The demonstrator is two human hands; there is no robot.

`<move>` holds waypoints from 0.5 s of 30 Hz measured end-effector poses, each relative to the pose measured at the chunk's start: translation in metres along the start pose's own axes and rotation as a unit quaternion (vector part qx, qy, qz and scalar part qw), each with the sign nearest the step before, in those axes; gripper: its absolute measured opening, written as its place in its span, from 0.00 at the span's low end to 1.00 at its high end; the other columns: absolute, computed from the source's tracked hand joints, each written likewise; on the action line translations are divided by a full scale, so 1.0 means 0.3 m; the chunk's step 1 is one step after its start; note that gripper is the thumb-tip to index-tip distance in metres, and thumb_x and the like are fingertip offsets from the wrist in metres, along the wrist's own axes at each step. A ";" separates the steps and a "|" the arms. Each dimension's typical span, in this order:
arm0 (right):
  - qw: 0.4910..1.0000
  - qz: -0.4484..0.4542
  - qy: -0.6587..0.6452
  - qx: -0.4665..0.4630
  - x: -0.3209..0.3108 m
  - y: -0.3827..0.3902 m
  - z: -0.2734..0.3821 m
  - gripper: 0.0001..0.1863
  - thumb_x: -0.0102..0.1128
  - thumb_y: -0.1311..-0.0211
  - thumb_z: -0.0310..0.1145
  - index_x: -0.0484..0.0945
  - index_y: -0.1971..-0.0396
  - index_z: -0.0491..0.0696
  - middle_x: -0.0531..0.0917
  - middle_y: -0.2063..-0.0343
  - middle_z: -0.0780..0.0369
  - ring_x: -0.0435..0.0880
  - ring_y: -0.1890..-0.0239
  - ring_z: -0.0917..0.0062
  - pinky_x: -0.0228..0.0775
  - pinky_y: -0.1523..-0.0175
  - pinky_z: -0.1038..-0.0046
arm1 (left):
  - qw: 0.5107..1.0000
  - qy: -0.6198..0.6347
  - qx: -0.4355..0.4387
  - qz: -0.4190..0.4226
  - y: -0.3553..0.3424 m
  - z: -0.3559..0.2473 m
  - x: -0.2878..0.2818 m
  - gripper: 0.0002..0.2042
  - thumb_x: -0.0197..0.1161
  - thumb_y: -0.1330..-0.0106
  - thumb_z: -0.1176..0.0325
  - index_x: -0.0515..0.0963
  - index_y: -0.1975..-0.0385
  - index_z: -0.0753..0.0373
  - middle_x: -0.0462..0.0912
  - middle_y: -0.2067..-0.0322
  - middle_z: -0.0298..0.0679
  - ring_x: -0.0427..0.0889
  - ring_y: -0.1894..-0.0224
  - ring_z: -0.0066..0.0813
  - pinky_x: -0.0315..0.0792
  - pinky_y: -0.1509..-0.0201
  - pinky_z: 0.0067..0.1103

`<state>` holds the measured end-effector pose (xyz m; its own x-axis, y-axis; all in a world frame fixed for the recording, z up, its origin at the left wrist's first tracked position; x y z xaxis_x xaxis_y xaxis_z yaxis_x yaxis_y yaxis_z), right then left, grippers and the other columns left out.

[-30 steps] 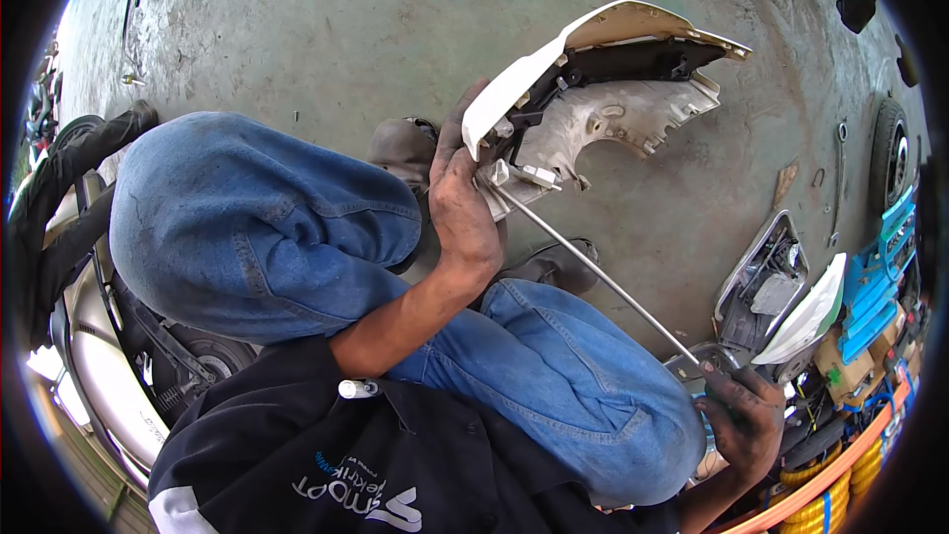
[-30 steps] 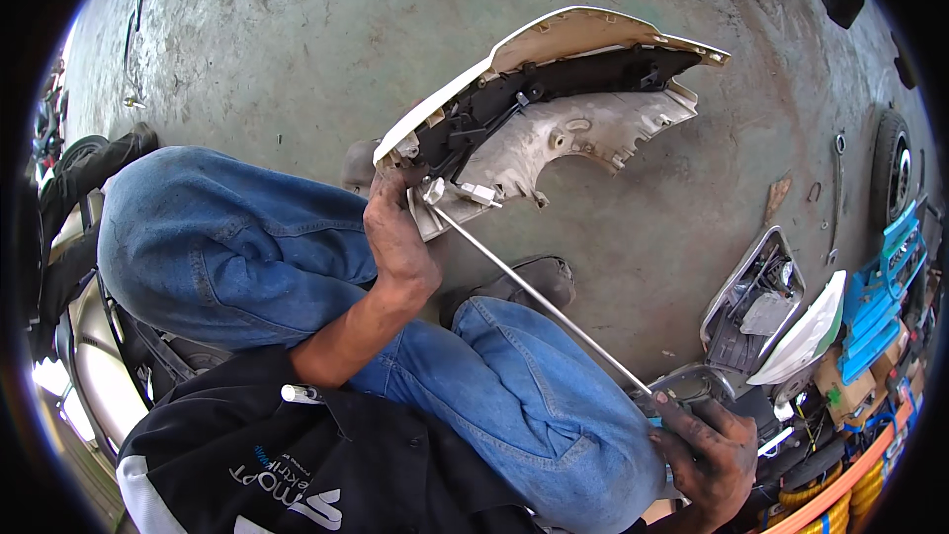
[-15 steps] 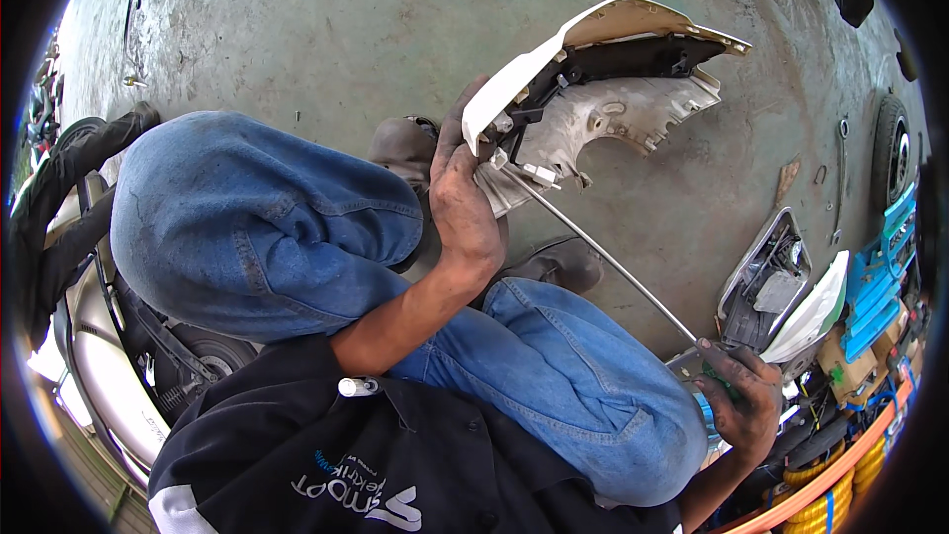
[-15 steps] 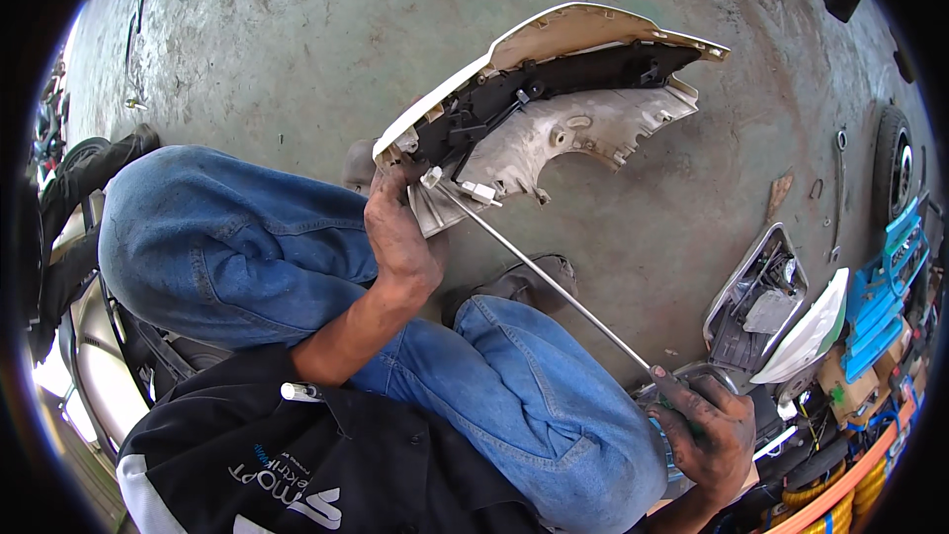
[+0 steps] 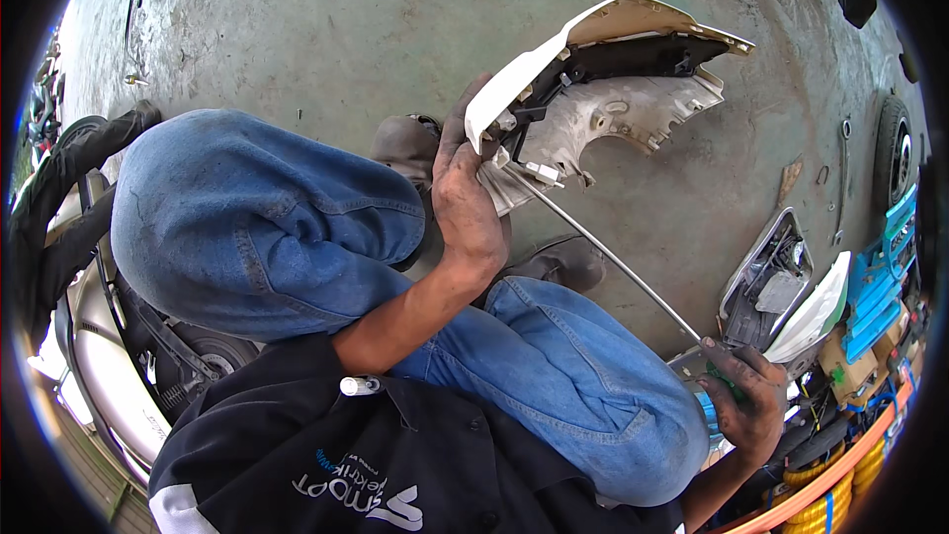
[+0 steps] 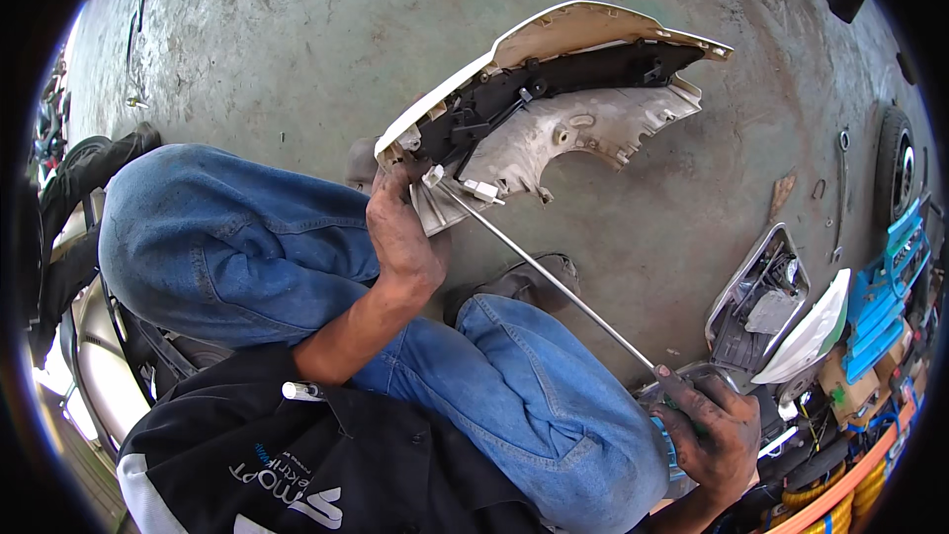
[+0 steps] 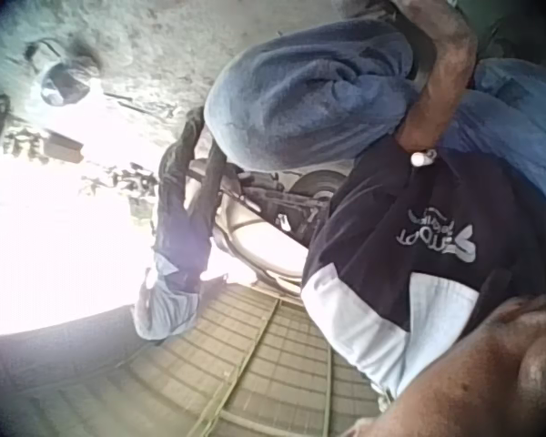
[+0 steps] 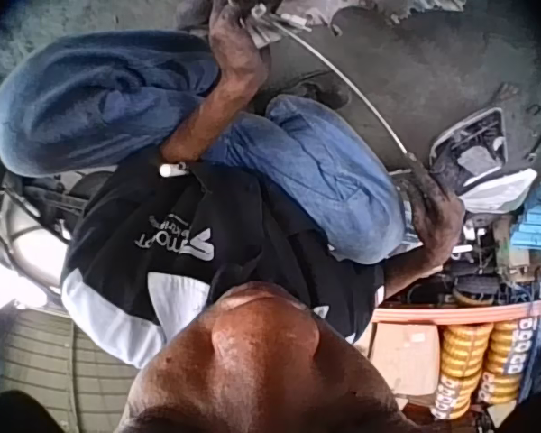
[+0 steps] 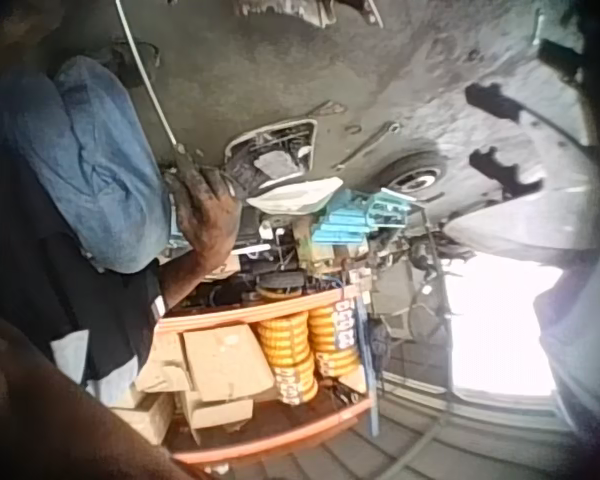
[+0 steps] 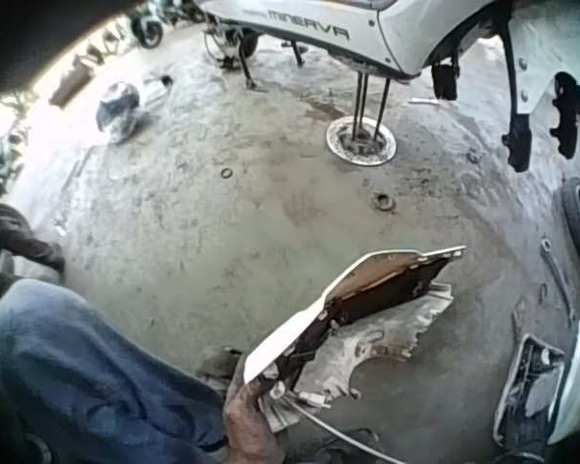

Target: The person assembles a scooter headlight unit by fitting a black plastic housing into a white fairing and securing it using a screwdriver. They handle the fairing, the light assembly, and small screws while working on a concrete floor.

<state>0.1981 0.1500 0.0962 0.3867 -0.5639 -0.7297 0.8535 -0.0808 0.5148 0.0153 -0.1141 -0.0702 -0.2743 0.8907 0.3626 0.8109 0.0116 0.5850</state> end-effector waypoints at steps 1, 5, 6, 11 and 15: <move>1.000 0.001 0.005 -0.002 -0.002 0.000 0.002 0.28 0.79 0.59 0.35 0.87 0.51 0.58 0.85 0.70 0.63 0.82 0.70 0.71 0.61 0.66 0.68 | 1.000 -0.009 0.002 0.003 -0.001 0.001 0.001 0.25 0.37 0.28 0.74 0.68 0.34 0.71 0.73 0.36 0.44 0.74 0.36 0.33 0.68 0.29 0.25; 1.000 0.005 0.019 -0.016 -0.014 -0.002 0.031 0.26 0.75 0.54 0.34 0.86 0.49 0.57 0.81 0.69 0.61 0.81 0.71 0.67 0.65 0.69 0.67 | 0.998 -0.057 0.014 -0.009 -0.001 0.003 -0.012 0.24 0.36 0.28 0.75 0.70 0.35 0.71 0.73 0.35 0.42 0.73 0.35 0.32 0.67 0.28 0.26; 1.000 0.005 0.015 -0.021 -0.016 -0.007 0.040 0.26 0.75 0.54 0.34 0.86 0.49 0.57 0.81 0.69 0.61 0.81 0.71 0.67 0.65 0.69 0.67 | 0.997 -0.073 0.022 -0.016 -0.001 -0.008 -0.021 0.24 0.36 0.28 0.75 0.70 0.35 0.71 0.73 0.35 0.42 0.73 0.35 0.32 0.67 0.28 0.26; 0.976 0.024 0.201 -0.077 -0.108 0.044 0.186 0.25 0.68 0.49 0.28 0.85 0.47 0.60 0.83 0.60 0.55 0.81 0.66 0.61 0.68 0.66 0.62 | 0.982 -0.177 0.069 0.014 0.016 -0.053 0.018 0.25 0.37 0.30 0.75 0.70 0.35 0.71 0.73 0.35 0.41 0.73 0.36 0.30 0.66 0.30 0.25; 0.948 0.016 0.294 -0.118 -0.152 0.036 0.232 0.26 0.66 0.50 0.28 0.84 0.46 0.60 0.83 0.59 0.55 0.81 0.65 0.60 0.70 0.61 0.62 | 0.975 -0.199 0.092 0.032 0.021 -0.057 0.032 0.26 0.37 0.32 0.76 0.71 0.35 0.70 0.73 0.35 0.40 0.73 0.36 0.29 0.66 0.32 0.24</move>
<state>0.1653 0.1178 0.1664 0.4821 -0.0022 -0.8761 0.8657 0.1549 0.4760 0.0088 -0.1132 -0.0506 -0.0271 0.9977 0.0624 0.9086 -0.0015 0.4177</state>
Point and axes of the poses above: each hand's wrist, its own y-axis away from the middle knuckle, its own x-axis out of the palm, z = x × y, the point moved 10 cm from there along -y, towards the middle knuckle
